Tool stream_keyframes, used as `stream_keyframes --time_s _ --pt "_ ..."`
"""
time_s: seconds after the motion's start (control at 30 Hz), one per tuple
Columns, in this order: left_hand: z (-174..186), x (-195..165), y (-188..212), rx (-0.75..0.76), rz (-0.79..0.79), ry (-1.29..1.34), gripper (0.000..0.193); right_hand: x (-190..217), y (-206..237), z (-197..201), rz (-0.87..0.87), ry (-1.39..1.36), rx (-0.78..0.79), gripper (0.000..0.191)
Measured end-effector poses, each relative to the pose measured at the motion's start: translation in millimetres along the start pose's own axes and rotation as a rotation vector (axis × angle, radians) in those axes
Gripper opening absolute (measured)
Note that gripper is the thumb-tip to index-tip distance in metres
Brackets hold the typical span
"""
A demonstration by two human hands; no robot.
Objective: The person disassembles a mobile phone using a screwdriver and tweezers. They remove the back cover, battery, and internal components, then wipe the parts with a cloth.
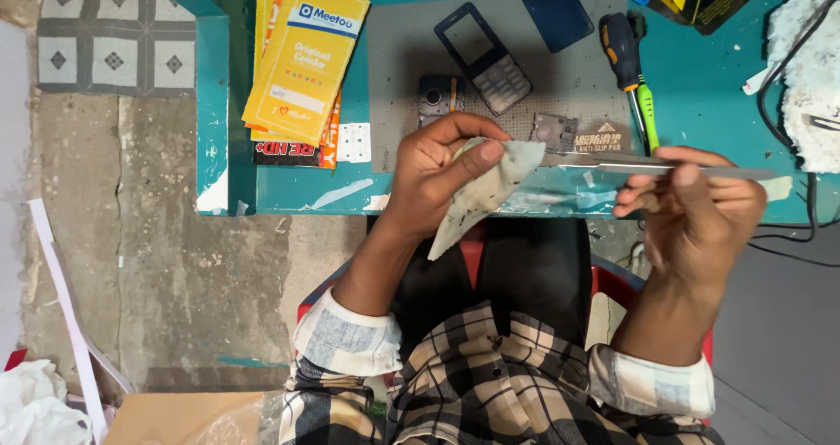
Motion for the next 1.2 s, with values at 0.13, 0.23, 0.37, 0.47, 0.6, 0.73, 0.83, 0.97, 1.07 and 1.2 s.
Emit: stream_keyframes --time_s 0.13,0.23,0.37,0.47,0.6,0.73,0.83,0.97,1.07,1.2 --pt "1.5 3.6 0.4 -0.037 0.113 0.094 0.020 -24.1 -2.1 5.9 -0.199 -0.150 0.058 0.028" --pt "0.3 3.4 -0.6 -0.036 0.136 0.100 0.020 -37.1 -3.6 10.0 -0.278 -0.290 0.127 0.028" --pt "-5.0 3.6 0.4 -0.012 0.194 0.153 0.020 -50.3 -4.6 13.6 -0.295 -0.303 0.143 0.030" --pt "-10.5 4.4 2.9 0.016 0.209 0.184 0.018 -55.1 -3.8 13.2 -0.341 -0.353 0.167 0.029" --pt "-16.5 5.3 6.8 0.037 0.200 0.156 0.019 -56.5 -4.6 9.9 -0.385 -0.455 0.214 0.031" --pt "-23.7 5.0 7.2 0.087 0.199 0.156 0.022 -57.3 -3.2 3.6 -0.387 -0.451 0.242 0.030" --pt "-27.7 4.4 6.8 0.111 0.213 0.215 0.023 -57.6 -0.3 -1.4 -0.332 -0.382 0.206 0.024" --pt "-26.0 1.6 6.5 0.119 0.149 0.117 0.023 -54.8 1.2 -6.9 -0.296 -0.313 0.163 0.022" --pt "-23.7 2.7 6.7 0.103 0.167 0.112 0.024 -51.4 0.9 -10.1 -0.289 -0.301 0.170 0.020" --pt "-22.9 7.4 5.1 0.054 0.105 0.048 0.025 -49.1 0.4 -9.4 -0.264 -0.261 0.157 0.017"
Point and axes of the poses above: each hand's wrist, its own y-axis away from the middle knuckle, its own z-axis out of the back of the hand, x = y × z, the point moved 3 cm from there along -y, towards the middle knuckle, and after that the axes turned 15 degrees about -x, right-handed, at the moved point
